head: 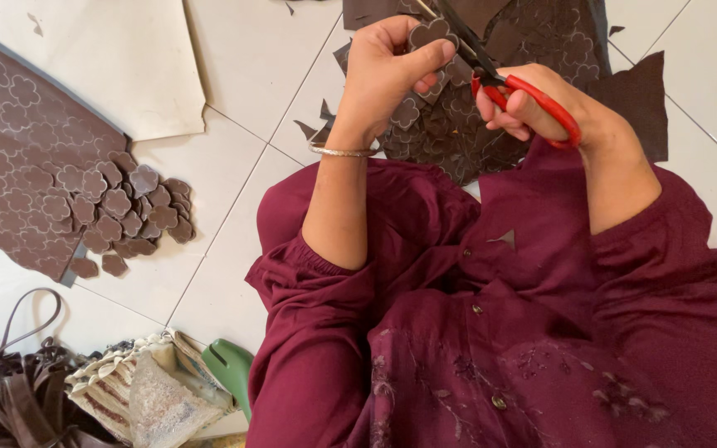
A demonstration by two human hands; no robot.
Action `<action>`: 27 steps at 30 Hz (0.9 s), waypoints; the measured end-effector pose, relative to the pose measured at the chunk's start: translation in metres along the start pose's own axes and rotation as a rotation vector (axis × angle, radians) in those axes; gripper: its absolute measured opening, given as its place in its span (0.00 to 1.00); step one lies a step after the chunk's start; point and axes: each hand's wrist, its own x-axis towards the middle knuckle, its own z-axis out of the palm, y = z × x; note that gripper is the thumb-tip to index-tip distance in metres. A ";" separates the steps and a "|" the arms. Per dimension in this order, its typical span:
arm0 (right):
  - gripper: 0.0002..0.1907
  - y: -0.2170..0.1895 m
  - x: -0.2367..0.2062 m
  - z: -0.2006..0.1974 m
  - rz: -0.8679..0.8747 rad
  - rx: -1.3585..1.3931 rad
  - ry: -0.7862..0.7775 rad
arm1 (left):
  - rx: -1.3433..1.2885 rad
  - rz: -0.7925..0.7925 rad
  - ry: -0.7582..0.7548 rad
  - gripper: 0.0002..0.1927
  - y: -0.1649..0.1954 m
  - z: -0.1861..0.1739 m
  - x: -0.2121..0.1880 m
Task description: The person sits on the floor cutting flower-shaped pieces from brown patterned leather sheets using red-handled scissors, following printed outlines. They rotate the sheet while cutting, set finished flower cutouts onto a growing pile beside them, and trim away scrap pieces.
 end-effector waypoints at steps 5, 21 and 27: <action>0.48 -0.002 0.000 0.001 -0.002 -0.008 0.013 | 0.020 -0.029 0.033 0.07 -0.002 0.000 0.001; 0.54 0.012 -0.001 0.008 0.073 0.067 0.177 | 0.010 0.009 0.070 0.08 -0.028 -0.003 0.009; 0.52 0.019 0.003 0.007 0.024 0.248 0.290 | -0.326 -0.104 0.118 0.14 -0.042 -0.003 0.015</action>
